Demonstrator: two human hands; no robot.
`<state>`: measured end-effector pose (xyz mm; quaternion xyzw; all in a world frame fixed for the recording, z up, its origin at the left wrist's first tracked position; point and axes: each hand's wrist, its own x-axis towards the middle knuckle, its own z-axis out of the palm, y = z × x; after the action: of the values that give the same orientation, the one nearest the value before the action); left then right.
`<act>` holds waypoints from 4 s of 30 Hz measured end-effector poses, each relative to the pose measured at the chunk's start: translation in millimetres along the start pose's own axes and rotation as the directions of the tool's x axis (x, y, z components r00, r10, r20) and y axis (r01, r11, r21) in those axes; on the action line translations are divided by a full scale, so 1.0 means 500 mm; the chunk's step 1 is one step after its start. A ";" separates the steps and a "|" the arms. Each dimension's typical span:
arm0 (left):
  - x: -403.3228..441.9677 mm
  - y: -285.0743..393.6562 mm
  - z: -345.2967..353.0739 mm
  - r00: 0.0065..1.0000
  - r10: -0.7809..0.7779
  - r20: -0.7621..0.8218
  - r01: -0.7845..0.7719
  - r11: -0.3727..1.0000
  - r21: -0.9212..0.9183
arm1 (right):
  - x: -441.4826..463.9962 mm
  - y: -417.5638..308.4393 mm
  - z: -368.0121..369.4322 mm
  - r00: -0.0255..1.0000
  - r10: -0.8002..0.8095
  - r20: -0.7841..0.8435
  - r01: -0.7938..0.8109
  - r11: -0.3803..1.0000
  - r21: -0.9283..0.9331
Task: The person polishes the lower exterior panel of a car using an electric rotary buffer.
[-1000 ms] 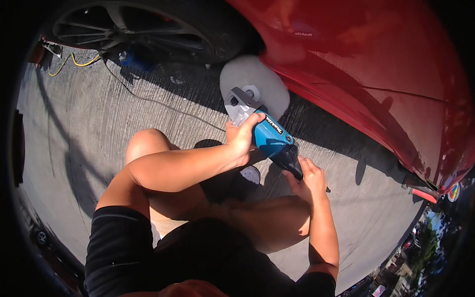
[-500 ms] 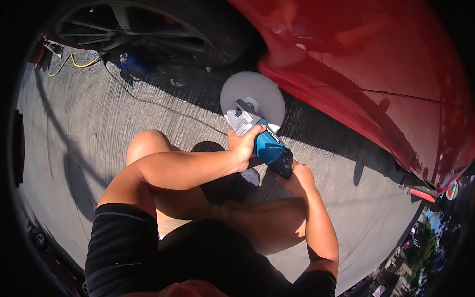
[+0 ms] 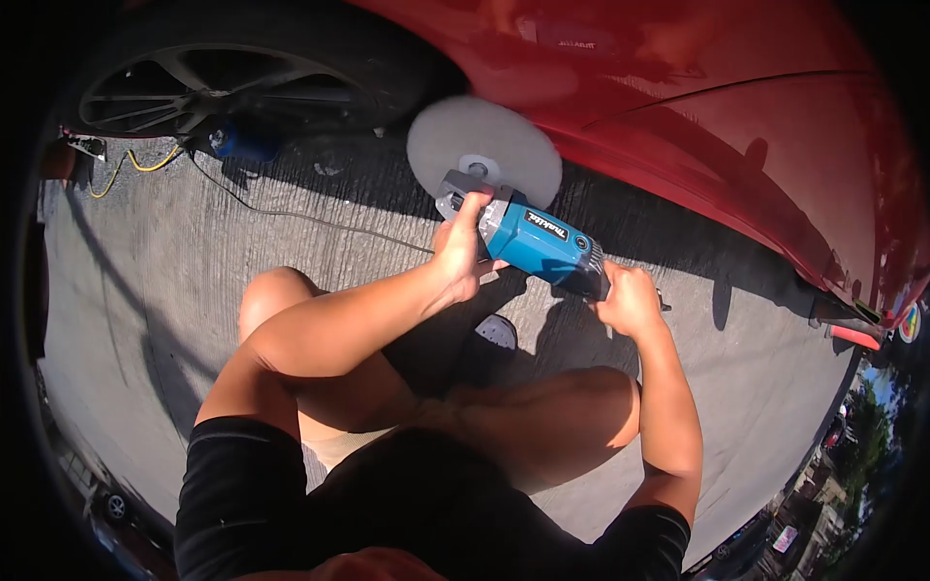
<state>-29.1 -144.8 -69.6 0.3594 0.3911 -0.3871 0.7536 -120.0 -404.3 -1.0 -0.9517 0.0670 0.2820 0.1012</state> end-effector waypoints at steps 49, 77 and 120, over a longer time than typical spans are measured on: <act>0.064 -0.112 -0.004 0.979 -0.169 -0.116 0.192 0.953 0.235 | 0.002 0.109 0.074 0.981 -0.147 0.128 0.143 0.989 0.041; 0.096 -0.144 0.177 0.972 -0.063 -0.225 0.071 0.997 0.028 | 0.094 0.243 0.040 0.995 0.064 -0.082 -0.067 0.997 -0.032; 0.070 -0.045 0.061 0.990 -0.114 -0.083 0.118 0.992 0.049 | 0.113 0.130 0.052 0.994 -0.084 -0.067 0.085 0.996 0.011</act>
<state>-25.4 -191.1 -92.2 0.3713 0.4306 -0.4258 0.7039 -98.5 -465.5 -63.4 -0.9619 0.0321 0.2451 0.1171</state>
